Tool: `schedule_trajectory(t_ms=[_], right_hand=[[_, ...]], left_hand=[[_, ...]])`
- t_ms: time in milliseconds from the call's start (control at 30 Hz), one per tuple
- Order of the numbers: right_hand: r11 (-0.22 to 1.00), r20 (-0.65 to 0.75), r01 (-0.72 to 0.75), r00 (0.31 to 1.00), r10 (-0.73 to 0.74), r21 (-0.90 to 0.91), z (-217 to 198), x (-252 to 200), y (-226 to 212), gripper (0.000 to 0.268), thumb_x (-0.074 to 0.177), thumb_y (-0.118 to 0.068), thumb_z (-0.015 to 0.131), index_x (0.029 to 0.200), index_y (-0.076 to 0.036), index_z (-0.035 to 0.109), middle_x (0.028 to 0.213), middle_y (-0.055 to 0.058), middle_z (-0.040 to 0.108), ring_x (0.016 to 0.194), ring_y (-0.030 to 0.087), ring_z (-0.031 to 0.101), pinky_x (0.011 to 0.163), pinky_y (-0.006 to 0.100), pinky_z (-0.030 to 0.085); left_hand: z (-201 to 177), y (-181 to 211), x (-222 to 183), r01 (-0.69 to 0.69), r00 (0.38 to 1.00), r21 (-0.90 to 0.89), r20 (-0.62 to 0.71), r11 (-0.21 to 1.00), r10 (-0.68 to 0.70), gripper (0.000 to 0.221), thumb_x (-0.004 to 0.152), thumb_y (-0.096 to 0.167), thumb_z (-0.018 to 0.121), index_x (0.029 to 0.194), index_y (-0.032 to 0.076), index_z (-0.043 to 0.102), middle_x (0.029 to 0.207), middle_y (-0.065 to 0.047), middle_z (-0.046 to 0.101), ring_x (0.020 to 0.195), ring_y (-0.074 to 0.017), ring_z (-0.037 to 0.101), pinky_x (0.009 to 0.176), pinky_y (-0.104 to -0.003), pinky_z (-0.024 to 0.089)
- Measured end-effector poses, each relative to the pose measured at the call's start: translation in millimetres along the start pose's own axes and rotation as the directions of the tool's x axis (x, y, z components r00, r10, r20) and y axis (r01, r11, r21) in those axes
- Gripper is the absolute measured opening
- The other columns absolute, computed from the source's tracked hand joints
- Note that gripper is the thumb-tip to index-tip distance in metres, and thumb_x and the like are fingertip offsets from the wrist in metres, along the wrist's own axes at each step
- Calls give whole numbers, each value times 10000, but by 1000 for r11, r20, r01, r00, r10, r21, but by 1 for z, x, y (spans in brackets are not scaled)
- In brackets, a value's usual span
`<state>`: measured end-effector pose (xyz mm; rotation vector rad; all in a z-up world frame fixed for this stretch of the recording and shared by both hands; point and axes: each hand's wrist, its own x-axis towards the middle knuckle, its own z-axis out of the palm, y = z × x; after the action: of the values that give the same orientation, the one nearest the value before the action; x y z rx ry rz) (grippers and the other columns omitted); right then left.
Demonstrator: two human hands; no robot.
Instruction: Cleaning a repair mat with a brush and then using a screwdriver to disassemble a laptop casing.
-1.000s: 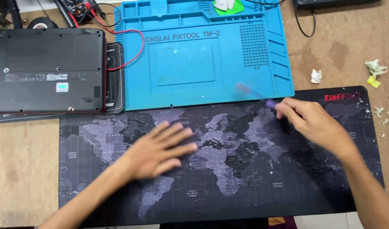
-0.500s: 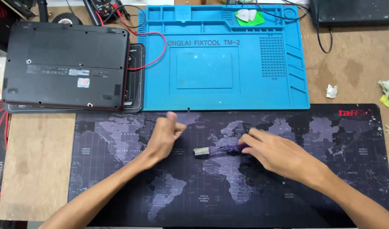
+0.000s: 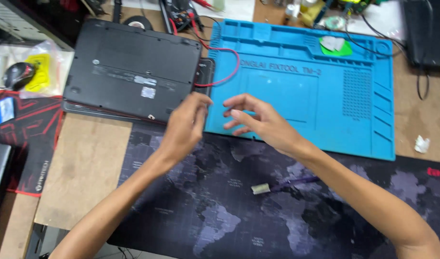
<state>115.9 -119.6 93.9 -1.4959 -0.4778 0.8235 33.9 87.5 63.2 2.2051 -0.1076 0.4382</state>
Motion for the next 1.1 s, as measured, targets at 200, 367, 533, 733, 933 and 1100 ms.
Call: schedule_trajectory(t_ms=[200,367,533,733,933,1100], right_hand=[[971,-9,-84,996,89,224,34,64,2,660,960,-298,663,1522,-55,414,1285,198,560,1267,388,611,1063,553,496],[962,35,-172,985,169,210,53,77,-4,864,926,-330,677,1600,-16,236,1426,293,407,1355,474,505,1099,579,437],[928,10,-341,939,344,150,65,87,-17,931,820,-373,641,1617,-123,228,1418,125,508,1294,298,604,1105,429,511],[928,-53,-350,932,359,130,69,96,-7,874,808,-360,663,1568,-159,280,1489,137,446,1281,253,584,1070,395,534],[911,-56,-366,922,382,191,64,102,-2,895,780,-284,716,1547,-99,292,1380,134,493,1195,242,608,1055,399,549],[937,-76,-318,941,331,144,54,94,-3,803,856,-265,682,1518,-119,251,1147,69,473,915,166,567,914,353,585]], left_hand=[[-97,-97,28,10,989,396,-141,918,50,139,987,-8,656,1113,45,632,1005,-161,536,993,-411,559,907,-493,442],[-154,-129,28,301,938,570,-323,764,-128,245,1056,144,741,1229,46,598,1108,-233,527,1048,-458,571,928,-550,442],[-175,-155,29,518,853,552,-388,654,-349,490,1061,418,690,1301,28,515,1207,-329,561,1065,-547,522,897,-630,377],[-183,-178,36,490,866,555,-395,672,-306,524,1099,405,730,1279,-33,508,1158,-358,600,1078,-544,529,852,-602,401],[-191,-185,40,540,829,517,-463,664,-314,649,1147,519,675,1202,-128,673,1134,-319,653,1085,-514,546,873,-598,409],[-191,-159,37,563,795,426,-513,708,-324,580,1164,542,641,1138,-36,594,1123,-250,674,1037,-500,579,852,-567,407]])
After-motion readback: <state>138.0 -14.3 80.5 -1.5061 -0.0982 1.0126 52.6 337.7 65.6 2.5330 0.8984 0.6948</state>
